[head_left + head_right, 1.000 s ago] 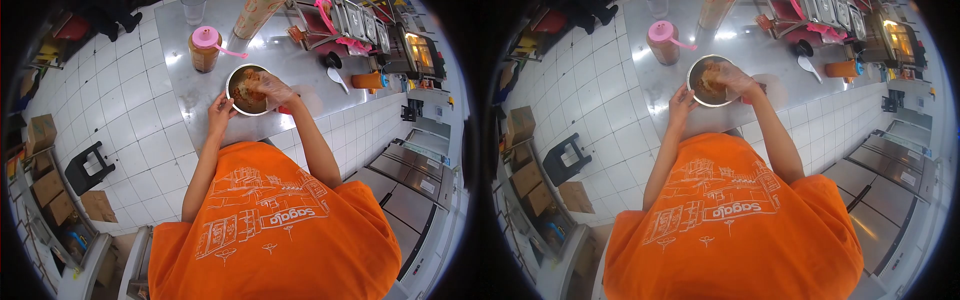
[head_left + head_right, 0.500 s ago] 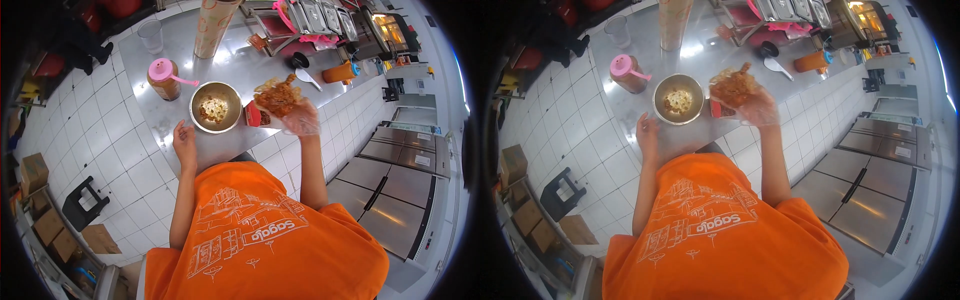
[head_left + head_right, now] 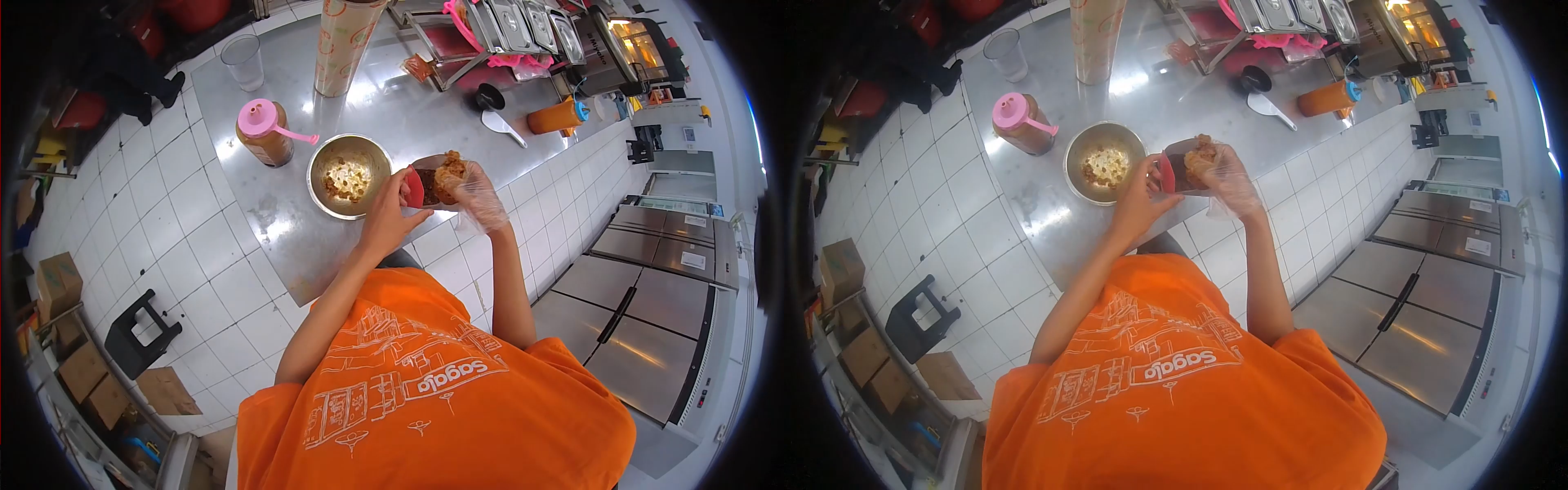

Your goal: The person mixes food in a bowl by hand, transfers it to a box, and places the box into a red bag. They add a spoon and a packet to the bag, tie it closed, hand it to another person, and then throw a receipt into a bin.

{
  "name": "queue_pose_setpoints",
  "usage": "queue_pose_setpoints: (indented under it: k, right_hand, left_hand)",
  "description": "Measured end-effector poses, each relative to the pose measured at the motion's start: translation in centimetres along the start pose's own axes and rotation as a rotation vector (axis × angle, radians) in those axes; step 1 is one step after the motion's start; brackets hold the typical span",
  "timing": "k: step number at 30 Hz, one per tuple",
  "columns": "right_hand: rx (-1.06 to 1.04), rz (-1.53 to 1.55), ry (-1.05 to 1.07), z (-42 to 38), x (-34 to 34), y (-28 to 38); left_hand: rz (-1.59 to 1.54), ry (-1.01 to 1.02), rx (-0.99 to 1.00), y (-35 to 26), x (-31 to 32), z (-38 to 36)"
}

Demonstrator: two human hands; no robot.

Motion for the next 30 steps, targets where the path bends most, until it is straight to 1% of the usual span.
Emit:
queue_pose_setpoints:
  k: [2, 3, 5, 8, 11, 14, 17, 18, 20, 21, 23, 24, 26, 27, 29, 30]
  right_hand:
    - [-0.001, -0.128, 0.009, -0.7, 1.6, 2.7]
    - [-0.034, -0.24, -0.014, -0.6, 1.8, 2.8]
    - [-0.094, -0.466, -0.061, -0.6, 2.0, 2.4]
    - [-0.036, -0.617, -0.03, 1.3, 1.9, 0.6]
    - [-0.112, -0.922, 0.006, 2.2, 0.7, -0.3]
    - [-0.307, -1.166, 0.201, 3.0, 2.1, -1.3]
    - [-0.48, -1.131, 0.135, 2.7, 0.6, 0.1]
    - [-0.485, -1.09, 0.116, 1.8, -0.1, 0.6]
    - [-0.513, -1.02, 0.054, 0.5, -1.1, 4.9]
    - [-0.402, -0.786, 0.017, 0.2, -1.6, 5.4]
    - [-0.184, -0.316, -0.041, 0.0, -1.7, 5.9]
    - [-0.166, -0.128, -0.067, 0.0, -1.1, 6.4]
    - [-0.13, 0.252, -0.121, 0.1, 0.7, 7.3]
    - [-0.132, 0.382, -0.103, 0.2, 1.4, 7.1]
    - [-0.13, 0.649, -0.065, 0.4, 3.0, 6.4]
    - [-0.092, 0.652, -0.065, 0.6, 3.8, 6.1]
  left_hand:
    - [0.006, 0.054, -0.049, 0.5, 0.2, -0.1]
    - [0.007, 0.08, -0.072, 0.7, 0.3, -0.1]
    - [-0.001, 0.088, -0.095, 1.1, 0.3, -0.3]
    - [-0.001, 0.093, -0.104, 1.5, 0.3, -0.3]
    - [-0.026, 0.088, -0.107, 2.2, 0.8, -0.5]
    - [-0.053, 0.075, -0.097, 2.4, 0.9, -0.6]
    - [-0.066, 0.017, -0.077, 1.7, -0.1, -0.5]
    - [-0.067, 0.007, -0.083, 1.2, -0.6, -1.4]
    - [-0.027, -0.056, -0.097, -0.7, -1.4, -1.8]
    - [-0.007, -0.086, -0.107, -1.9, -1.6, -2.1]
    - [-0.102, -0.056, 0.038, -6.2, -1.0, -2.2]
    - [-0.147, -0.04, 0.111, -7.9, -0.5, -2.2]
    - [-0.126, -0.043, 0.251, -9.9, 0.2, -1.5]
    - [-0.114, -0.046, 0.322, -10.5, 0.4, -1.1]
    - [-0.064, -0.108, 0.317, -10.1, -0.5, -0.5]
    - [-0.02, -0.13, 0.325, -9.8, -1.3, -0.5]
Point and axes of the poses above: each hand's wrist, its own z-axis towards the middle knuckle, its own x-axis out of the palm, y = z × x, the point moved 3 cm from there along z, towards the middle knuckle, and after that the axes turned 3 degrees about -y, right-handed, at the moved point
